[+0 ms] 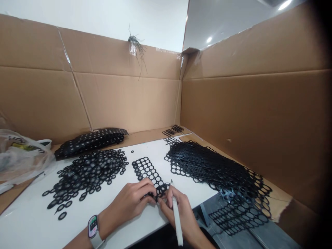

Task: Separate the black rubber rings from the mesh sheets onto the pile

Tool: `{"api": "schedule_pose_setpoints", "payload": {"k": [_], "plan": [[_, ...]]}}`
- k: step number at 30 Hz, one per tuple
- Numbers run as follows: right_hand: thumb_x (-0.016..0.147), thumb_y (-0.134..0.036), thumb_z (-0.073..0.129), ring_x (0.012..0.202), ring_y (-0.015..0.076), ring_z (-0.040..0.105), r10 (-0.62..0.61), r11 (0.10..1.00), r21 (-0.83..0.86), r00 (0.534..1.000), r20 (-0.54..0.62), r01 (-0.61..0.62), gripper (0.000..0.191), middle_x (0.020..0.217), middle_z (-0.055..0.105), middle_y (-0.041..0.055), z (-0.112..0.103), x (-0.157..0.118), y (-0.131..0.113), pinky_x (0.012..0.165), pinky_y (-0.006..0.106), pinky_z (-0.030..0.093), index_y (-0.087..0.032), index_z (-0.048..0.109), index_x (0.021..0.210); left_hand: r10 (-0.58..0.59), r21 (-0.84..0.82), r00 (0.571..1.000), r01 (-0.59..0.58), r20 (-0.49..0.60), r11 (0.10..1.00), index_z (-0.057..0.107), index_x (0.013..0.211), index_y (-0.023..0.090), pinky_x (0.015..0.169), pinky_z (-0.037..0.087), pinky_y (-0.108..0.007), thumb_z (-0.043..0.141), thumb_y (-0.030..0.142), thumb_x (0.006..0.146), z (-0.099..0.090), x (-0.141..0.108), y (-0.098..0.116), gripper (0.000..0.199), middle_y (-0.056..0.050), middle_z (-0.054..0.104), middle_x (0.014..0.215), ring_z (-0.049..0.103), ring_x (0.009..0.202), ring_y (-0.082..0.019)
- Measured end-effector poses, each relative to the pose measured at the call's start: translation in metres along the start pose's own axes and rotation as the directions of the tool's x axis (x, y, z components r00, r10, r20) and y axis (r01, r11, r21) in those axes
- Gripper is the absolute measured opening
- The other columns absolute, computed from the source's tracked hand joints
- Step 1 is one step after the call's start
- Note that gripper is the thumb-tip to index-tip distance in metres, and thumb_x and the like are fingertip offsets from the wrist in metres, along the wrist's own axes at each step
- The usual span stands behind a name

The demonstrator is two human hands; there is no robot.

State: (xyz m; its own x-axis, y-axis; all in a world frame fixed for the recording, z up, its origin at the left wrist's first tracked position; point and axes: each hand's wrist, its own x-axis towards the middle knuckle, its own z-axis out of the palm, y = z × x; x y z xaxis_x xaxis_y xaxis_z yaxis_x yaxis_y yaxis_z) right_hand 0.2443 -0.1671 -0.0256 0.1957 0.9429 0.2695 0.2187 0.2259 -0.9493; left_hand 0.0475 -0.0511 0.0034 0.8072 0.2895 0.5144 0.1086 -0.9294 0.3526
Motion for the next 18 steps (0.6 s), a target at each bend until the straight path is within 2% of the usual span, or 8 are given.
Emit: {"api": "schedule_pose_setpoints", "payload": {"k": [6, 12, 18], "plan": [[0.087, -0.024, 0.071, 0.06, 0.0125, 0.036, 0.007, 0.999, -0.052, 1.0, -0.011, -0.008, 0.035, 0.063, 0.046, -0.0056, 0.0011, -0.0031, -0.0024, 0.055, 0.025, 0.03, -0.025, 0.039, 0.072, -0.02, 0.075, 0.998, 0.016, 0.054, 0.997, 0.06, 0.109, 0.023, 0.069, 0.051, -0.03, 0.058, 0.011, 0.104, 0.0014, 0.0017, 0.0103, 0.013, -0.003, 0.067, 0.104, 0.069, 0.085, -0.02], [0.083, -0.021, 0.069, 0.061, 0.0126, 0.038, 0.005, 0.997, -0.081, 0.999, -0.053, -0.01, 0.037, 0.063, 0.043, -0.0062, -0.0001, -0.0008, -0.0055, 0.057, 0.025, 0.032, -0.025, 0.035, 0.07, 0.048, 0.119, 0.996, -0.057, 0.075, 0.991, 0.06, 0.1, 0.022, 0.058, 0.042, -0.029, 0.049, 0.008, 0.106, 0.0037, -0.0006, 0.0111, 0.019, -0.001, 0.066, 0.097, 0.062, 0.071, -0.015], [0.088, -0.029, 0.071, 0.06, 0.0129, 0.038, 0.012, 0.998, -0.062, 0.998, -0.069, -0.016, 0.04, 0.063, 0.042, -0.0059, -0.0022, 0.0003, -0.0063, 0.057, 0.025, 0.032, -0.025, 0.036, 0.071, 0.055, 0.144, 0.998, -0.055, 0.007, 0.988, 0.063, 0.116, 0.021, 0.06, 0.046, -0.028, 0.053, 0.019, 0.112, 0.0028, -0.0013, 0.0102, 0.011, -0.001, 0.072, 0.1, 0.067, 0.073, -0.015]]}}
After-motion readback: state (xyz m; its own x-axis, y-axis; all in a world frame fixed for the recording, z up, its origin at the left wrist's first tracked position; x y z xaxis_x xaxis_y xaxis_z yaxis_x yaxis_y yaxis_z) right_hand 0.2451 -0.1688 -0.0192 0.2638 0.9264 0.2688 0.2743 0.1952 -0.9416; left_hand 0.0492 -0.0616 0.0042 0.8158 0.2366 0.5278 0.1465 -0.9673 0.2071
